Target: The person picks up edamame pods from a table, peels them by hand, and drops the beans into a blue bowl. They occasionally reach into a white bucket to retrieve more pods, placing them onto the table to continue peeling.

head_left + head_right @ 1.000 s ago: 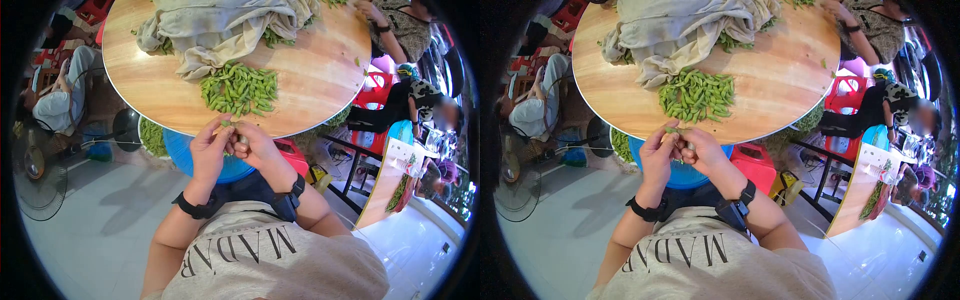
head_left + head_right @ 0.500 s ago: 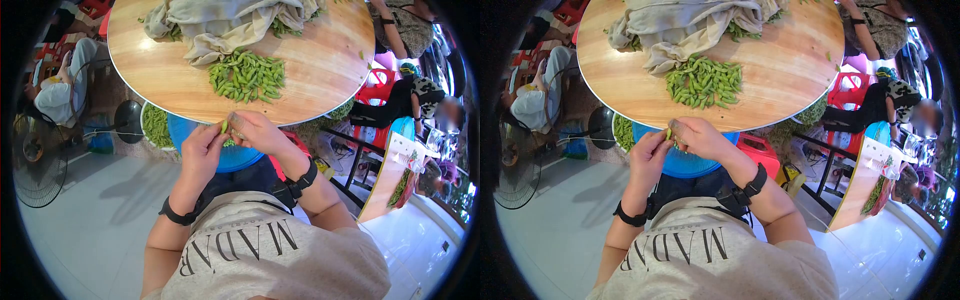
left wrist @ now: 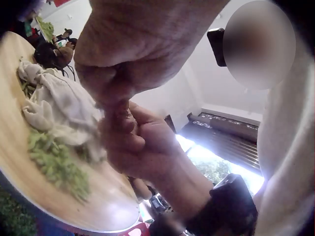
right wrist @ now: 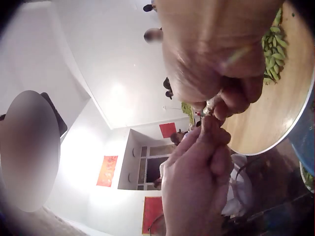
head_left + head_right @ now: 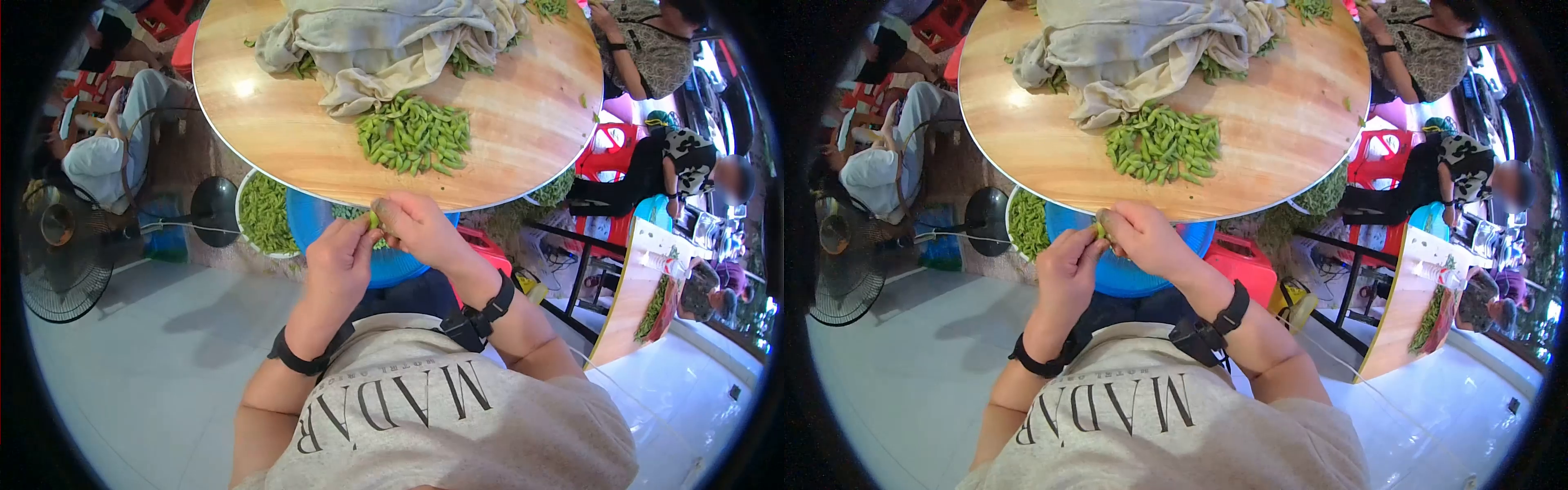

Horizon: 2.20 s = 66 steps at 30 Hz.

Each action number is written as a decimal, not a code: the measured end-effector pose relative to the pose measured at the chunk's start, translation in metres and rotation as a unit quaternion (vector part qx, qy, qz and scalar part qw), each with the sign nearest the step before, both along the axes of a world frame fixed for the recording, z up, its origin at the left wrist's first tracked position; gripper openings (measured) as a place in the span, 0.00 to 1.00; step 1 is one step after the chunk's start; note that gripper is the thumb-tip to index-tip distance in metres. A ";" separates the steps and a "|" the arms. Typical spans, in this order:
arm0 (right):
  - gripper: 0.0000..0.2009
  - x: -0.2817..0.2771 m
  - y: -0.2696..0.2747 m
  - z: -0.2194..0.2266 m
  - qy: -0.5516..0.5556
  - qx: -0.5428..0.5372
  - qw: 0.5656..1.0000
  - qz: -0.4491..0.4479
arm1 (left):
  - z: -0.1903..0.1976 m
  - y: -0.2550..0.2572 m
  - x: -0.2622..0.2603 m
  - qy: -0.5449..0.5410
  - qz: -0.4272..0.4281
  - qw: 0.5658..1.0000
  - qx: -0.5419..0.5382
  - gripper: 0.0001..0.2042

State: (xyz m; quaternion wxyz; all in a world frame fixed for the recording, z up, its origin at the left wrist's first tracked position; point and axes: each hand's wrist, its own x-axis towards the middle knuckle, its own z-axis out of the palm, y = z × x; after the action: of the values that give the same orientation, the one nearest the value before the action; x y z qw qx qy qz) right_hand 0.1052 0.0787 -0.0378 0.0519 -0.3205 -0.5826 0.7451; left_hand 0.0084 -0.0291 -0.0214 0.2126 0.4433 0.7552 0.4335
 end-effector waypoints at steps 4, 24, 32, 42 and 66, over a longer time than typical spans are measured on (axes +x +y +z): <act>0.12 -0.003 -0.010 0.004 0.041 -0.011 0.998 -0.044 | -0.012 -0.005 0.001 -0.137 0.047 0.989 0.003 0.05; 0.08 0.011 -0.019 -0.021 0.019 0.148 0.988 0.027 | -0.023 -0.024 -0.019 -0.530 0.069 0.835 -0.132 0.08; 0.11 0.022 -0.027 -0.074 -0.020 0.287 0.958 0.011 | -0.052 -0.029 -0.014 -0.476 0.077 0.859 -0.171 0.07; 0.10 0.026 -0.031 -0.058 -0.019 -0.024 0.998 -0.052 | -0.078 -0.015 -0.002 -0.625 0.130 0.757 -0.138 0.08; 0.10 0.003 0.090 -0.100 -0.122 0.314 0.941 -0.038 | -0.073 0.017 -0.029 0.090 0.062 0.994 -0.025 0.16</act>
State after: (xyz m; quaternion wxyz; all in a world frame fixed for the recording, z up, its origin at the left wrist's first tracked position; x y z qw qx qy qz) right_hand 0.1078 0.1689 -0.1374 0.1064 -0.3987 -0.7759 0.4772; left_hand -0.0209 -0.0125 -0.0945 0.1279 0.4274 0.8079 0.3850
